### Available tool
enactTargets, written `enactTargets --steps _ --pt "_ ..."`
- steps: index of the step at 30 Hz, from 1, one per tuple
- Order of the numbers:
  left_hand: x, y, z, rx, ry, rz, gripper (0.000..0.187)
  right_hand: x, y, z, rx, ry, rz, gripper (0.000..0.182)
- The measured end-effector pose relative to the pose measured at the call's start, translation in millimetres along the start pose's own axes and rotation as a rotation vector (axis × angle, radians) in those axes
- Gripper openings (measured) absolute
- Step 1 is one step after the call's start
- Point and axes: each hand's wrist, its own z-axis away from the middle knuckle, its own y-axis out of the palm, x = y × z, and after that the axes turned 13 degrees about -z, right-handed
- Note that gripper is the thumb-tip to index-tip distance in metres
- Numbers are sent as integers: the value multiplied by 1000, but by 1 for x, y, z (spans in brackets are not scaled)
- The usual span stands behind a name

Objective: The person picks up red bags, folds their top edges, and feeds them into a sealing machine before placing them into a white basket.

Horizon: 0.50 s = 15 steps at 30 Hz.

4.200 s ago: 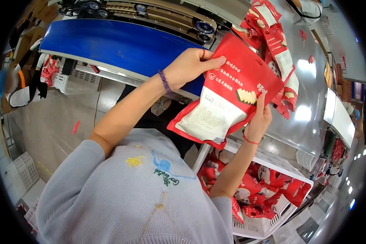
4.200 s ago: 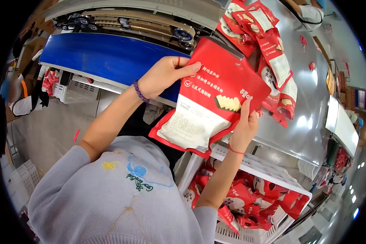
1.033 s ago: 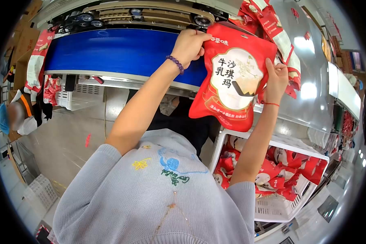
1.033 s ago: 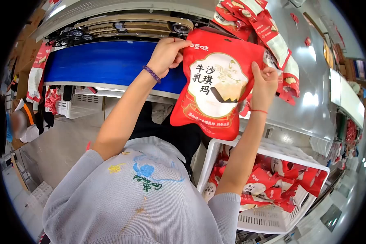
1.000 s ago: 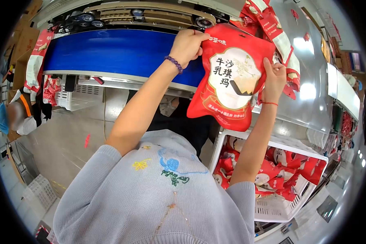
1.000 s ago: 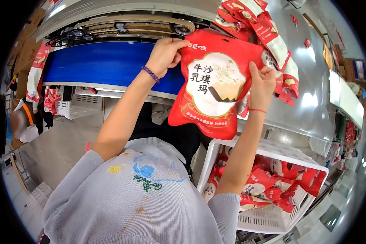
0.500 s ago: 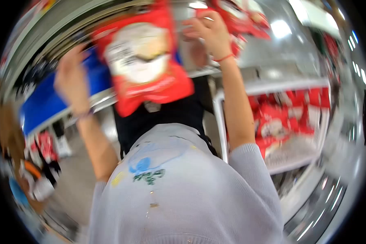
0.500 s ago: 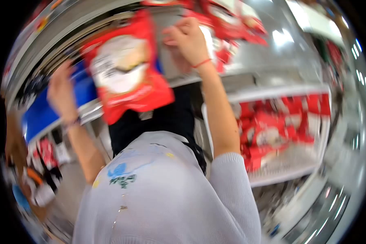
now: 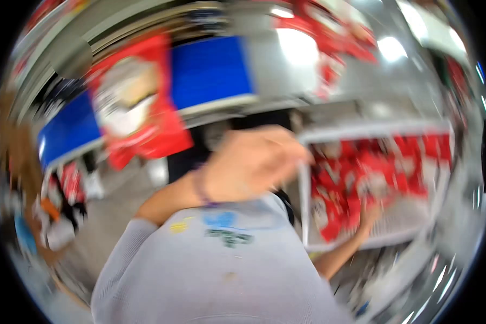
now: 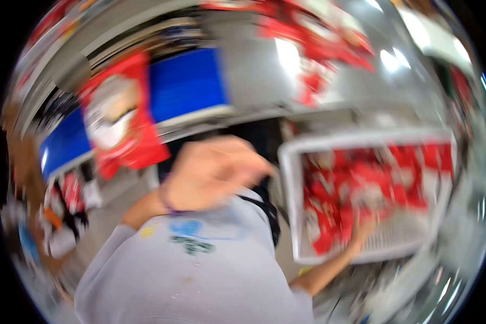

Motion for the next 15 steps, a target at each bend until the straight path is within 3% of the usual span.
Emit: enactTargets --steps 1,2,3,4,6,8,9,10,12,14,15 --pt "0 4 -2 47 27 3 14 27 5 2 3 161 -377 72" --pt "10 16 -3 -12 138 -45 14 28 35 9 -6 414 -526 81" --pt "15 26 -5 47 103 -24 16 39 24 -4 205 587 -418 83" --pt "19 13 0 44 108 -35 19 3 57 14 -225 215 -39 83" --pt "20 15 5 58 98 -44 18 -30 58 -8 -258 183 -275 78" --pt "23 12 10 8 92 -91 19 70 -44 -45 -40 701 -441 67" --pt "24 12 10 -12 98 -112 22 90 -65 -53 -187 518 -513 59" --pt "24 12 9 12 105 -85 37 108 -83 -59 -334 337 -582 50" --pt "32 29 -11 -7 192 -59 53 188 -131 -84 -389 358 -1093 54" --pt "37 35 -19 36 298 12 81 228 -155 -91 -216 248 -1549 46" --pt "38 39 -20 -13 361 -33 86 209 -146 -96 -137 207 -1610 40"
